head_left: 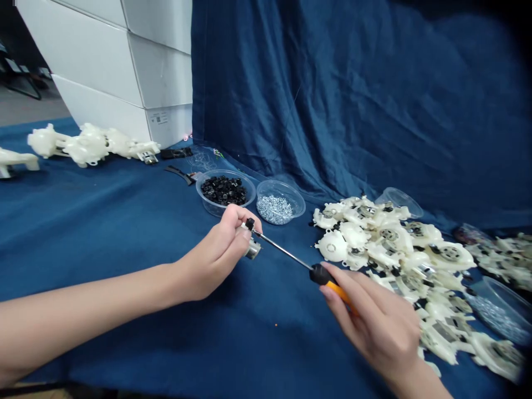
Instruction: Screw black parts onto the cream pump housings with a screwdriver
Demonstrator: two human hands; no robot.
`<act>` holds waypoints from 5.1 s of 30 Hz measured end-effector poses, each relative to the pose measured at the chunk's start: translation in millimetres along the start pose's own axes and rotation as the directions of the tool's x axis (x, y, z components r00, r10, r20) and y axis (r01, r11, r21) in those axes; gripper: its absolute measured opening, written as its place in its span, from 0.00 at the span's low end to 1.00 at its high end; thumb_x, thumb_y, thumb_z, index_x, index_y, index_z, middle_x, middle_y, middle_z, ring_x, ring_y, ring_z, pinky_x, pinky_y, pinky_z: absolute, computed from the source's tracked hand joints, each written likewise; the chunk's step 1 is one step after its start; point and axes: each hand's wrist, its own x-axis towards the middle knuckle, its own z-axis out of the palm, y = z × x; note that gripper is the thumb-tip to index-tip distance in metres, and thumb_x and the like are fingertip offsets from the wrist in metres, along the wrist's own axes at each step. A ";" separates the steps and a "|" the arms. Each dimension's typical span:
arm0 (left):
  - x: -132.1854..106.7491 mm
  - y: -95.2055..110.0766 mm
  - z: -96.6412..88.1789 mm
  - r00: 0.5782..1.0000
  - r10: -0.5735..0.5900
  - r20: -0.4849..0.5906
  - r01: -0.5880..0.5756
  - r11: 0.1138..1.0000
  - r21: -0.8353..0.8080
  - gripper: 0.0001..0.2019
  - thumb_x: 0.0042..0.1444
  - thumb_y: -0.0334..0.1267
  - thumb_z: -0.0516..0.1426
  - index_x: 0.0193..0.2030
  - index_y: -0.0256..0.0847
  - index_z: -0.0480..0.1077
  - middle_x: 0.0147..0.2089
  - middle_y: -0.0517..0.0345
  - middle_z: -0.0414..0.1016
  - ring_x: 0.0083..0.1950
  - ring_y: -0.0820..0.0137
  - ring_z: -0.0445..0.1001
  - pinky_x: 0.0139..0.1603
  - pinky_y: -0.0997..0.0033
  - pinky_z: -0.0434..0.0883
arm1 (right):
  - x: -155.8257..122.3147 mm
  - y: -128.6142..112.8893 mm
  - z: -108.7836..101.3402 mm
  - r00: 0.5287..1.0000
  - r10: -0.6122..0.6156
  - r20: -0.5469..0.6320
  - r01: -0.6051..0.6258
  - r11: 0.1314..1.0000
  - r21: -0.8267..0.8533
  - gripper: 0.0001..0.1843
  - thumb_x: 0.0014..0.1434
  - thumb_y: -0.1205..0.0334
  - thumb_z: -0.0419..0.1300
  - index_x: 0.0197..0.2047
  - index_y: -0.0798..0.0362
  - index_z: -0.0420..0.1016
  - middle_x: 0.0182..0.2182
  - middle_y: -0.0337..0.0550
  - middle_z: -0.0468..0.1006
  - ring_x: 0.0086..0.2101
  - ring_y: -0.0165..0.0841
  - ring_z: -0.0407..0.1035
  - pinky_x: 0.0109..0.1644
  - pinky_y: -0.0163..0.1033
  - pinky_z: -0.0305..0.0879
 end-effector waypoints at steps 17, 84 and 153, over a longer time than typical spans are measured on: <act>17.0 17.3 -9.1 0.898 -0.294 0.326 0.435 0.700 -0.566 0.14 0.62 0.37 0.61 0.49 0.42 0.61 0.57 0.45 0.76 0.51 0.60 0.79 0.38 0.66 0.78 | -0.1 42.4 6.1 0.858 0.362 0.365 -0.347 0.932 -0.108 0.19 0.70 0.47 0.57 0.54 0.52 0.76 0.44 0.50 0.81 0.43 0.42 0.76 0.48 0.48 0.72; 4.7 6.6 8.9 0.684 -0.544 0.486 0.721 0.401 -0.566 0.07 0.63 0.42 0.54 0.47 0.47 0.66 0.29 0.51 0.81 0.18 0.69 0.73 0.13 0.77 0.69 | 39.1 -30.7 53.2 0.771 0.371 0.518 -0.637 0.471 0.610 0.15 0.58 0.49 0.72 0.33 0.54 0.81 0.25 0.38 0.75 0.22 0.25 0.63 0.24 0.32 0.58; 4.3 -8.9 13.2 0.985 -0.140 0.097 0.151 0.980 -0.127 0.12 0.70 0.47 0.50 0.53 0.45 0.67 0.60 0.51 0.72 0.47 0.68 0.71 0.46 0.64 0.68 | -26.4 22.9 15.5 0.998 -0.054 0.042 0.050 0.995 0.089 0.16 0.61 0.70 0.68 0.53 0.51 0.78 0.39 0.46 0.82 0.36 0.34 0.78 0.40 0.37 0.76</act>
